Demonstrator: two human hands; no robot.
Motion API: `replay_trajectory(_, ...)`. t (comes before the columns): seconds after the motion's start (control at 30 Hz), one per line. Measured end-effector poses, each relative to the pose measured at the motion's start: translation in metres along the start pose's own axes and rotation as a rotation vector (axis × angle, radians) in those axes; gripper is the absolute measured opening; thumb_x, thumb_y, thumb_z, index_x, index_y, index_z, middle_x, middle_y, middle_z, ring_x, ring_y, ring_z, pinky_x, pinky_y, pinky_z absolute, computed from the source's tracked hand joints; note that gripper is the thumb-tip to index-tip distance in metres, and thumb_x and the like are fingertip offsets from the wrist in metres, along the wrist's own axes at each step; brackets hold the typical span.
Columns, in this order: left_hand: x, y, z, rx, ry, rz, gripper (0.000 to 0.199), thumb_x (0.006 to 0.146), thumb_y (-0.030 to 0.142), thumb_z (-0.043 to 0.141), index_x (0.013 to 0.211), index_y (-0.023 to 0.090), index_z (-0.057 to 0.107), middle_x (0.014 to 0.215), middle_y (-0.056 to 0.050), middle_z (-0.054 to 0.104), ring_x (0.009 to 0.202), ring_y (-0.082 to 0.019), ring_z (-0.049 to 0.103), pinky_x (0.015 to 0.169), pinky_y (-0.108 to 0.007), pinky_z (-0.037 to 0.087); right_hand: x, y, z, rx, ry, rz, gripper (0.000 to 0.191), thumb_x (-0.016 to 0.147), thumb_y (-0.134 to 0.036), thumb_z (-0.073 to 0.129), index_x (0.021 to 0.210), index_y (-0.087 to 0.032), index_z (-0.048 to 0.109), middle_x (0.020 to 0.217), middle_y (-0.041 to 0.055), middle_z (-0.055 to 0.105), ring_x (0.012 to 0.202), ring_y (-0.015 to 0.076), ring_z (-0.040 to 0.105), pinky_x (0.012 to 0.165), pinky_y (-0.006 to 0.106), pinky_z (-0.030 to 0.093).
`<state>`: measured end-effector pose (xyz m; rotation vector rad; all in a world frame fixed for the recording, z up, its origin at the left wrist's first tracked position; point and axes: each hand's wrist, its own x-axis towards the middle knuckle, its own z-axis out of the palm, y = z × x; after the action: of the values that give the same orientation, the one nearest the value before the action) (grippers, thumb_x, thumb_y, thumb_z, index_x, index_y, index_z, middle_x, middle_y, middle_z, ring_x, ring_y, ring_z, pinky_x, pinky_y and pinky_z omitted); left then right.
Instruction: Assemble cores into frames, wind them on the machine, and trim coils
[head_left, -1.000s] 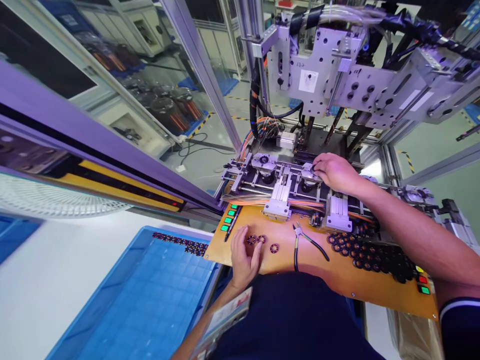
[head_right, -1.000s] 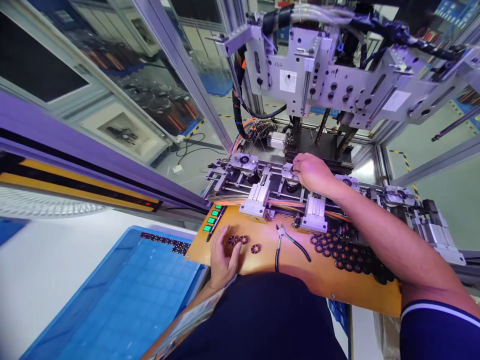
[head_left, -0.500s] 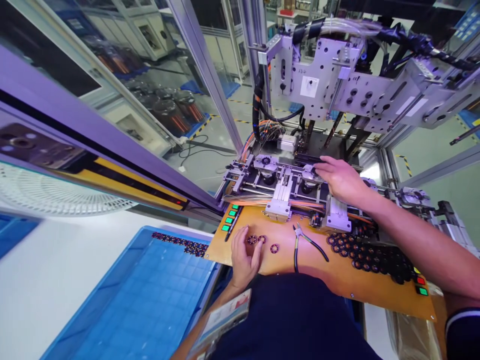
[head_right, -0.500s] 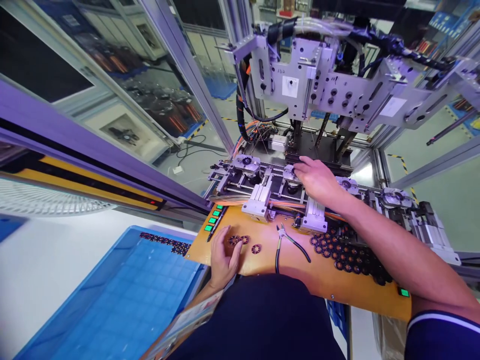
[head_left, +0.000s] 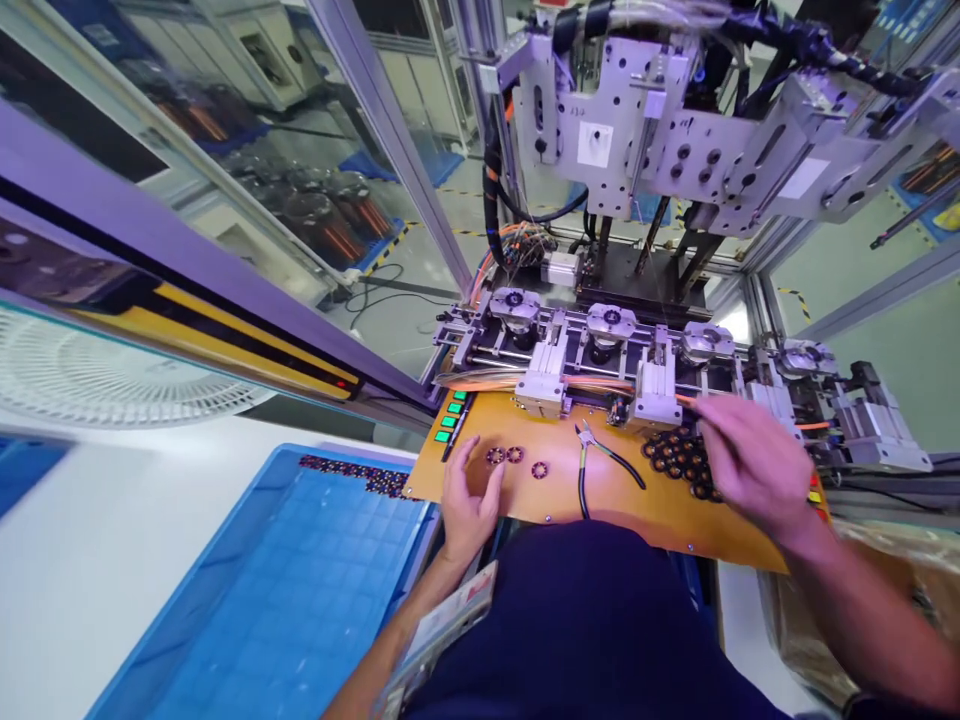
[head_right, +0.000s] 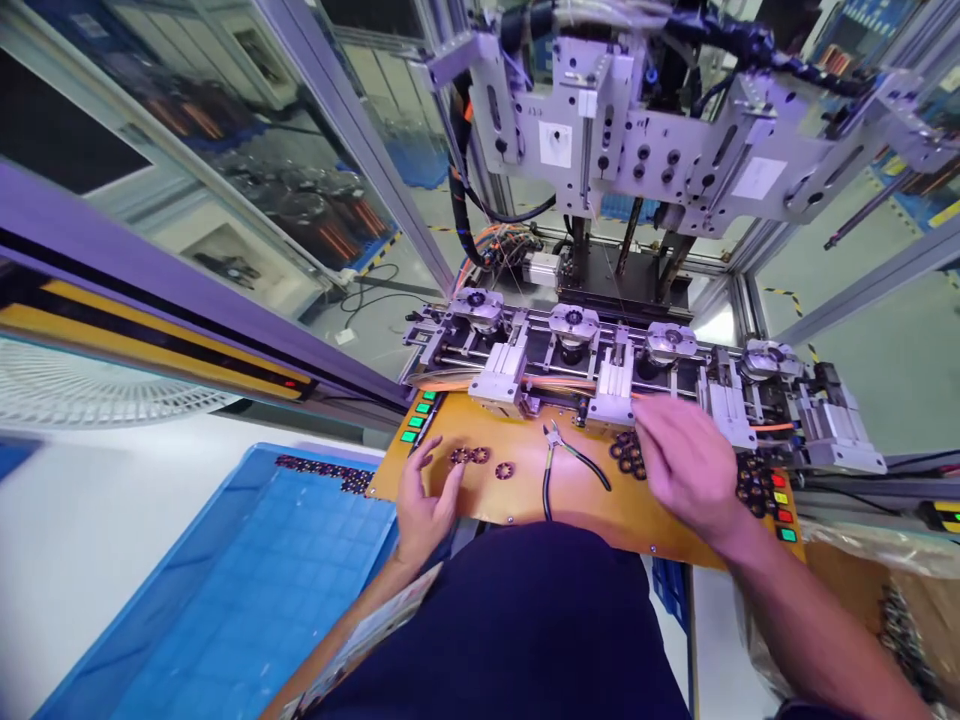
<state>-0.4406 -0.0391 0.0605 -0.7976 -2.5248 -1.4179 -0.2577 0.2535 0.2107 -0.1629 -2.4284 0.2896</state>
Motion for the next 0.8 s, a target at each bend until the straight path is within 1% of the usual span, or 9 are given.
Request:
replay_trajectory(0.07,0.002,0.008,-0.013,-0.027,-0.034,-0.013,0.036,0.089,0.032,0.062,0.121,0.015,0.059,0.115,-0.013,0.069,0.107,-0.024,0.065,0.095,-0.041,0.051,-0.048,-0.005,0.002,0.002,-0.073,0.06,0.034,0.086,-0.01,0.065,0.118,-0.022,0.065,0.099,0.0063,0.072,0.091,0.0213,0.068,0.084,0.038,0.058)
replay_trajectory(0.13,0.009,0.021,-0.024,-0.061,-0.091,-0.004,0.018,0.089,0.031,0.061,0.097,0.016,0.068,0.09,-0.006,0.074,0.085,-0.019,0.07,0.082,-0.034,0.054,-0.086,-0.003,0.016,-0.01,-0.16,0.116,0.02,0.089,-0.015,0.063,0.107,-0.02,0.068,0.093,0.0069,0.072,0.086,0.0216,0.068,0.08,0.038,0.058)
replay_trajectory(0.2,0.018,0.038,-0.03,-0.101,-0.175,0.019,0.019,0.09,0.029,0.06,0.077,0.017,0.068,0.068,-0.001,0.07,0.064,-0.014,0.066,0.069,-0.027,0.053,-0.11,0.003,0.036,-0.026,-0.204,0.177,0.016,0.09,-0.018,0.06,0.102,-0.019,0.07,0.103,0.0112,0.07,0.097,0.026,0.066,0.085,0.043,0.057)
replay_trajectory(0.27,0.028,0.058,-0.03,-0.147,-0.265,0.049,0.021,0.087,0.029,0.065,0.069,0.017,0.065,0.061,0.001,0.066,0.057,-0.013,0.063,0.064,-0.026,0.051,-0.121,0.009,0.052,-0.032,-0.211,0.234,0.017,0.091,-0.018,0.058,0.102,-0.017,0.071,0.119,0.0158,0.065,0.111,0.0318,0.06,0.092,0.051,0.053)
replay_trajectory(0.43,0.041,0.109,-0.015,-0.266,-0.491,0.114,0.015,0.078,0.028,0.075,0.076,0.016,0.067,0.071,-0.001,0.071,0.067,-0.015,0.067,0.068,-0.026,0.053,-0.113,0.0,0.059,0.066,-0.162,0.28,0.022,0.092,-0.011,0.052,0.095,-0.019,0.072,0.121,0.0157,0.063,0.118,0.0332,0.056,0.094,0.055,0.05)
replay_trajectory(0.6,0.038,0.147,-0.004,-0.525,-0.896,0.044,0.032,0.088,0.028,0.064,0.117,0.015,0.066,0.088,-0.006,0.073,0.074,-0.014,0.067,0.071,-0.025,0.056,-0.079,-0.053,0.035,0.31,-0.061,0.228,0.014,0.09,-0.013,0.061,0.097,-0.023,0.068,0.13,0.0102,0.056,0.117,0.025,0.058,0.094,0.044,0.053)
replay_trajectory(0.67,0.037,0.156,-0.005,-0.667,-1.012,-0.016,0.033,0.09,0.027,0.061,0.12,0.014,0.065,0.088,-0.006,0.073,0.073,-0.014,0.067,0.07,-0.025,0.056,-0.065,-0.073,0.026,0.443,-0.009,0.224,0.02,0.088,-0.01,0.062,0.101,-0.026,0.066,0.133,0.0082,0.053,0.12,0.0235,0.057,0.097,0.042,0.052)
replay_trajectory(0.73,0.036,0.16,-0.009,-0.703,-0.967,0.005,0.031,0.089,0.027,0.063,0.116,0.013,0.067,0.087,-0.007,0.074,0.074,-0.016,0.068,0.07,-0.026,0.056,-0.054,-0.085,0.021,0.626,-0.005,0.257,0.028,0.088,-0.007,0.062,0.106,-0.028,0.065,0.135,0.0075,0.053,0.12,0.0221,0.057,0.098,0.04,0.051)
replay_trajectory(0.8,0.036,0.16,-0.013,-0.649,-0.825,0.107,0.031,0.085,0.025,0.069,0.114,0.014,0.069,0.089,-0.008,0.075,0.077,-0.017,0.069,0.073,-0.028,0.057,-0.046,-0.089,0.02,0.805,-0.051,0.321,0.028,0.089,-0.008,0.06,0.109,-0.028,0.066,0.134,0.008,0.054,0.119,0.0217,0.058,0.098,0.039,0.051)
